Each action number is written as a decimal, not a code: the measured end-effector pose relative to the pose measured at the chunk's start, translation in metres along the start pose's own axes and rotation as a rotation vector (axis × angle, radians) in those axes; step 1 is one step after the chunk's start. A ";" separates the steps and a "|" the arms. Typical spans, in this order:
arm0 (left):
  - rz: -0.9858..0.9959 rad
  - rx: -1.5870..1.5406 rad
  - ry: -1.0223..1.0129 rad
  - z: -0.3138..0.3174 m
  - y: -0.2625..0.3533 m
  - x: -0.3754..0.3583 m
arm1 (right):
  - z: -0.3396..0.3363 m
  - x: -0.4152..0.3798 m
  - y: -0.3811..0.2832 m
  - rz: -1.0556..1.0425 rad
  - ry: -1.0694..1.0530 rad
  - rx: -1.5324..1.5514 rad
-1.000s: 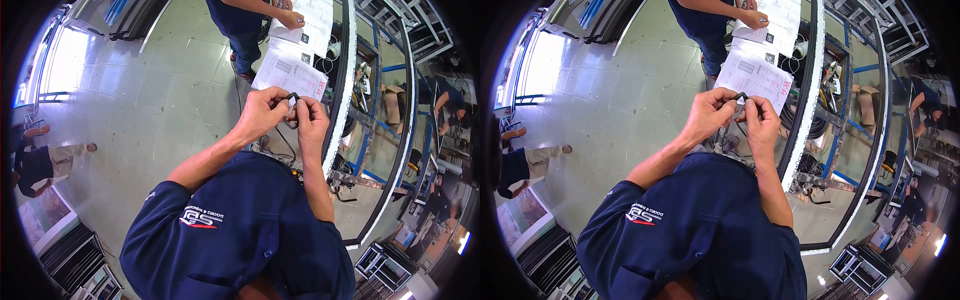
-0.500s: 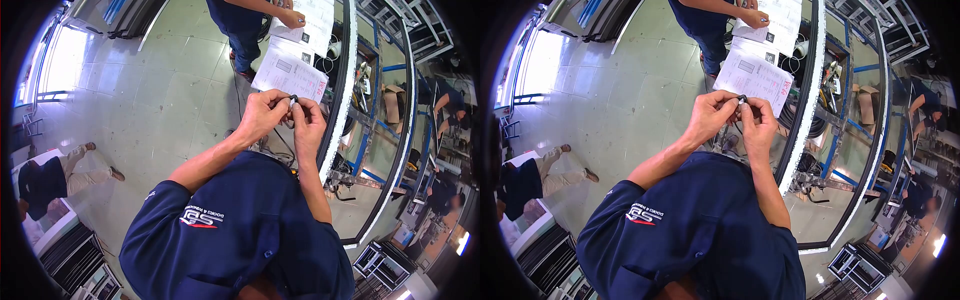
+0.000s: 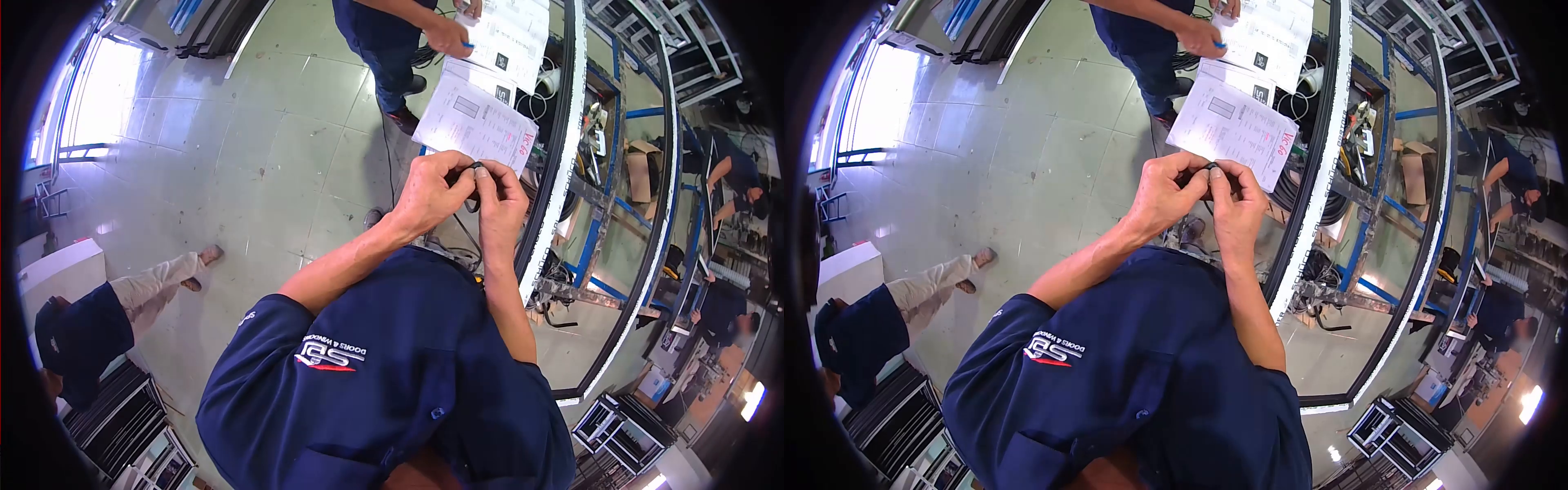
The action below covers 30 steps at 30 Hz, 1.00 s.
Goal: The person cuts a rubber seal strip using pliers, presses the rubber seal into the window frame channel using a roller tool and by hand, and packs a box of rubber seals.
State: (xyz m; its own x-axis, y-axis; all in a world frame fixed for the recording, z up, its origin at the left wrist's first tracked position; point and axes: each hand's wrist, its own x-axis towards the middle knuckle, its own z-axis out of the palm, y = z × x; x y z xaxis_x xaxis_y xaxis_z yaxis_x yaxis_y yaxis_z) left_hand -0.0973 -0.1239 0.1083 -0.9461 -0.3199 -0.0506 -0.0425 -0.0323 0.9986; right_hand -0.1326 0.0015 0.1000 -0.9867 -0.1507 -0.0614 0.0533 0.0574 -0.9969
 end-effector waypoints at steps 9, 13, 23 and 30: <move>-0.016 0.003 0.010 0.002 -0.010 0.001 | 0.002 0.000 0.009 0.054 -0.008 0.114; -0.075 -0.043 0.008 0.003 -0.014 0.000 | 0.003 -0.001 0.011 0.108 -0.003 0.142; -0.195 0.009 -0.072 -0.011 -0.030 0.009 | -0.026 0.012 0.003 0.269 -0.219 -0.084; -0.457 -0.357 -0.491 -0.034 -0.018 0.020 | -0.060 0.018 -0.015 0.420 -0.470 0.025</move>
State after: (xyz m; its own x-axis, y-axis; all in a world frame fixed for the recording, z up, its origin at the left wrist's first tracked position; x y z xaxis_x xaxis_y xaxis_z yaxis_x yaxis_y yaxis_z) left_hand -0.1046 -0.1625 0.0889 -0.8973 0.2541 -0.3610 -0.4368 -0.3915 0.8099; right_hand -0.1609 0.0569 0.1168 -0.7079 -0.5385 -0.4571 0.4305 0.1841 -0.8836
